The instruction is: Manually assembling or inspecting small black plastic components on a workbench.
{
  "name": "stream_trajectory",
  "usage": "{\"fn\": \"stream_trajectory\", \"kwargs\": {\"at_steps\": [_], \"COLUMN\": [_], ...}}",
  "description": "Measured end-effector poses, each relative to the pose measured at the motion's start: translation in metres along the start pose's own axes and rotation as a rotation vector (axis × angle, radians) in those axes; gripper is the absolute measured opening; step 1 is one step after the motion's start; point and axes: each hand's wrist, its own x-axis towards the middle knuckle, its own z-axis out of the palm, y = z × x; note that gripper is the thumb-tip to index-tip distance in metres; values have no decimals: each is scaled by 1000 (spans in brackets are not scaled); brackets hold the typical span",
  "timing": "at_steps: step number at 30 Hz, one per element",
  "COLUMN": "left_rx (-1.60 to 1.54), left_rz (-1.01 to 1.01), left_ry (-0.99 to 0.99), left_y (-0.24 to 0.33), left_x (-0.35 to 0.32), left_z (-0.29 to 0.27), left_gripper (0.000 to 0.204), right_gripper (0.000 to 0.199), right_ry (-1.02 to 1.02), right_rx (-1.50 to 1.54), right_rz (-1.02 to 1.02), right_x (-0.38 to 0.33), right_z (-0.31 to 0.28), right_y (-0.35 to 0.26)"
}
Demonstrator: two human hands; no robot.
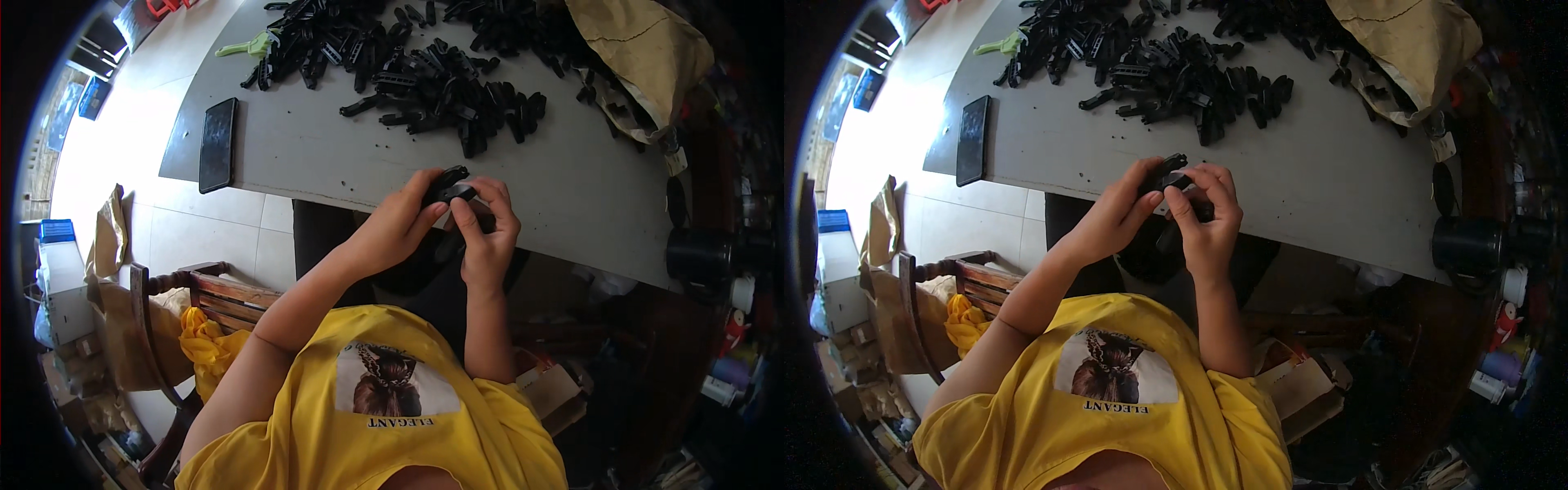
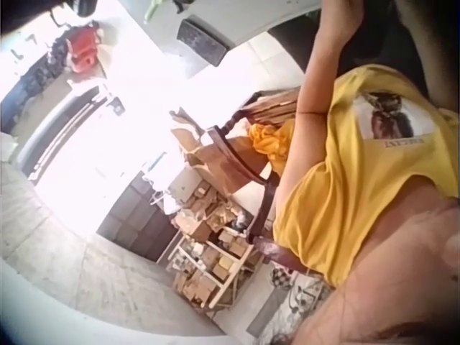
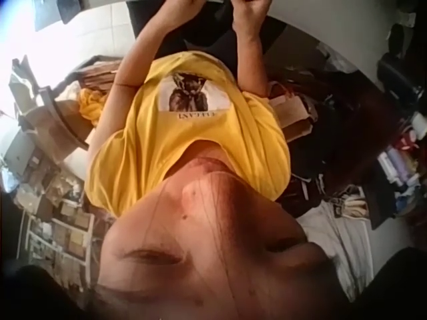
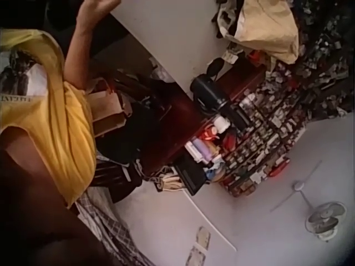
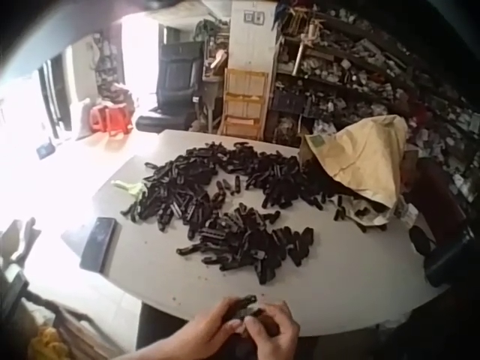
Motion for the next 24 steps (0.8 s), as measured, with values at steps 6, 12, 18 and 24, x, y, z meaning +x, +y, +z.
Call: {"fn": "stream_trajectory", "kwargs": {"at_steps": [6,12,18,24], "left_rx": [0,3,-108,329], "left_rz": [147,217,-35,219], "left_ry": [5,-96,-251,-353], "left_y": [-3,-5,-17,-33], "left_x": [-4,-13,-31,-26], "left_z": [2,3,1,-23], "left_gripper": [40,43,41,18], "right_gripper": [38,33,21,17], "right_ry": [44,-116,-27,-229], "right_rx": [96,411,402,-12], "right_rz": [12,289,358,202], "right_x": [-7,-15,-46,-41], "right_z": [5,-7,-4,-22], "right_y": [-5,0,29,28]}}
